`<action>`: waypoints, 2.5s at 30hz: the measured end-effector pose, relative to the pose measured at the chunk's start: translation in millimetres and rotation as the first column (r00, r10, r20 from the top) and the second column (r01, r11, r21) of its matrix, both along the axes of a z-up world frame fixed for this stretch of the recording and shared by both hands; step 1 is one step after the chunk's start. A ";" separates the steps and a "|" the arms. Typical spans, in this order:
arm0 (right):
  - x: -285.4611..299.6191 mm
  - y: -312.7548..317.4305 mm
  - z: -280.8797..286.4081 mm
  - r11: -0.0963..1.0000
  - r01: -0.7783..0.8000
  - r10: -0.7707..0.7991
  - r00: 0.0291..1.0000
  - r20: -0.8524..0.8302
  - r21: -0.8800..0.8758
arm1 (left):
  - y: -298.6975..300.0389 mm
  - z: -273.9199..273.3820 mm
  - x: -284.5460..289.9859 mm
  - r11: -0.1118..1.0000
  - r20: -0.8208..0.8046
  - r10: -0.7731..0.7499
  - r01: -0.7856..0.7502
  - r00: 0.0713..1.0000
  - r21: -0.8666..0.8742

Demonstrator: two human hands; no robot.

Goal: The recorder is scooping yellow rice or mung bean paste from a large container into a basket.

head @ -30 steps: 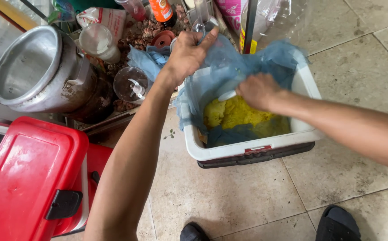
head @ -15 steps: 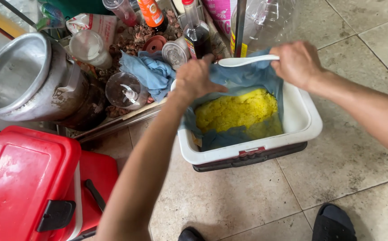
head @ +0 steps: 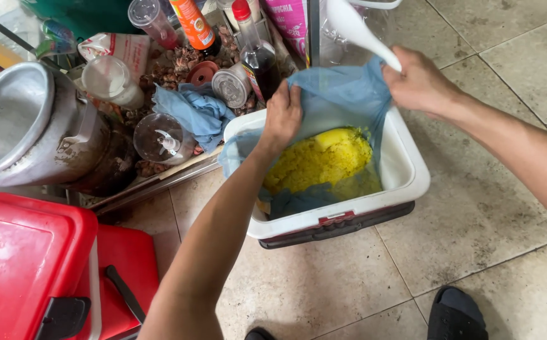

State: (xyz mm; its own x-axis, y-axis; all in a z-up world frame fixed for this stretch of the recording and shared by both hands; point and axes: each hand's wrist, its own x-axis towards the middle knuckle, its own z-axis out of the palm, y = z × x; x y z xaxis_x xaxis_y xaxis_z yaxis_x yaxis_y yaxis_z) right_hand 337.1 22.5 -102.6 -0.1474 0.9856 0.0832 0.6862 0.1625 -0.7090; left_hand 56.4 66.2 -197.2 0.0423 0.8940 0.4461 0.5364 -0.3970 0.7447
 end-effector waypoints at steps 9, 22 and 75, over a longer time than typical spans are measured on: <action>40.5 11.0 -5.0 0.918 -0.390 0.365 0.902 -0.232 -0.068 | -33.7 103.7 -75.0 0.985 0.006 0.059 -0.057 0.998 -0.163; -41.6 32.0 6.8 0.958 -0.212 0.089 0.861 0.501 0.195 | -73.8 174.7 -101.3 0.955 0.068 -0.072 0.088 0.995 -0.282; -52.2 -48.1 73.4 0.964 -0.168 0.264 0.498 0.826 -0.206 | 12.9 51.0 21.2 0.962 -0.099 -0.017 -0.010 0.995 -0.273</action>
State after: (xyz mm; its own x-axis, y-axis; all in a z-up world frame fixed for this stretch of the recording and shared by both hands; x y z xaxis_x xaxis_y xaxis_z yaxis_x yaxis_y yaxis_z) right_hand 285.0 -25.6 -29.2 -0.3102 0.9081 -0.2813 0.9175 0.3635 0.1617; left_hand 77.6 79.1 -146.2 0.0774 0.9809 0.1785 0.6121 -0.1881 0.7681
